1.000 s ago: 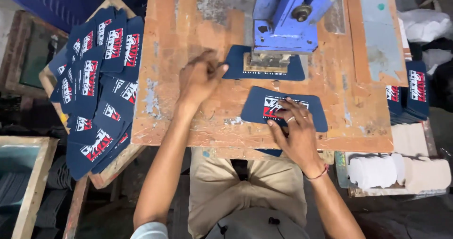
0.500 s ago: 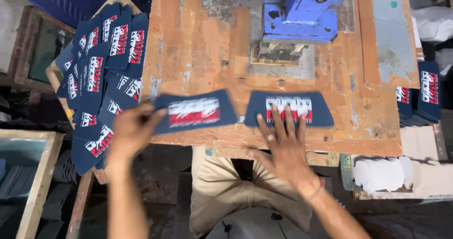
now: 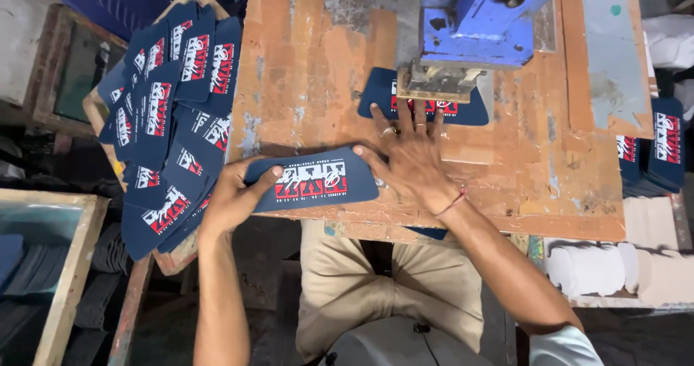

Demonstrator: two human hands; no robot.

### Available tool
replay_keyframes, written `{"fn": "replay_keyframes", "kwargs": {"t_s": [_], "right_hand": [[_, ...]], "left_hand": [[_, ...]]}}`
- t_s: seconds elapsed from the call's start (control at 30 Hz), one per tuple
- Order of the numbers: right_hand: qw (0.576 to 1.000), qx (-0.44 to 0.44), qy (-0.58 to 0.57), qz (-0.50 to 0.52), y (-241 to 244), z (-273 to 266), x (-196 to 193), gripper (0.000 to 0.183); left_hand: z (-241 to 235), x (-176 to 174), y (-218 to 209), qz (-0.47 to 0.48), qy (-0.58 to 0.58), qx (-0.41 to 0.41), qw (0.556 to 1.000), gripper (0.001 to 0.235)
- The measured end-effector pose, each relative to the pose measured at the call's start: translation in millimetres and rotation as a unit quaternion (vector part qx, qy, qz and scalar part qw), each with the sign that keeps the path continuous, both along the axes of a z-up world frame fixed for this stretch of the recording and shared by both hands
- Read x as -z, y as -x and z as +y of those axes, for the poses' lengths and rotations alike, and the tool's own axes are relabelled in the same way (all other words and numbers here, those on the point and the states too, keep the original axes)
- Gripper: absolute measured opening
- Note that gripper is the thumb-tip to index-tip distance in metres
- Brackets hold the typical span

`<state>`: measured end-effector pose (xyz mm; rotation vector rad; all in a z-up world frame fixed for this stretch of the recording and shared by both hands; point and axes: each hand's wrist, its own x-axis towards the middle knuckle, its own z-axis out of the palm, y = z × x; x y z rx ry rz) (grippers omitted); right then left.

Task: The recorder is sorting and marking printed fabric components for hats.

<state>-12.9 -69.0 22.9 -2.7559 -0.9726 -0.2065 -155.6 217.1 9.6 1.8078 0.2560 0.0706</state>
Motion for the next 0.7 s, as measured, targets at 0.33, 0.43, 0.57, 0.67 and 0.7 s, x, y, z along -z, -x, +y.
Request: {"fn": "replay_keyframes", "kwargs": {"t_s": [0.33, 0.43, 0.57, 0.67, 0.7], "right_hand": [[0.993, -0.074, -0.095, 0.008, 81.5, -78.7, -16.5, 0.062], [0.993, -0.031, -0.114, -0.004, 93.6, -85.1, -9.7, 0.056], [0.99, -0.041, -0.132, -0.012, 95.1, -82.9, -16.9, 0.051], [0.988, -0.045, -0.145, -0.003, 93.4, -86.4, -20.8, 0.051], [0.99, -0.04, -0.135, -0.004, 91.7, -89.6, -22.0, 0.049]], "left_hand": [[-3.2, -9.0, 2.3, -0.051, -0.024, 0.008, 0.998, 0.02], [-5.8, -19.4, 2.8, -0.068, -0.019, 0.014, 0.997, 0.021], [-8.4, -21.1, 9.7, -0.086, -0.002, 0.023, 0.996, 0.026], [-8.5, -21.9, 21.5, -0.122, -0.046, -0.013, 0.991, 0.023], [-5.9, -19.5, 26.0, -0.13, -0.043, -0.059, 0.989, 0.024]]}}
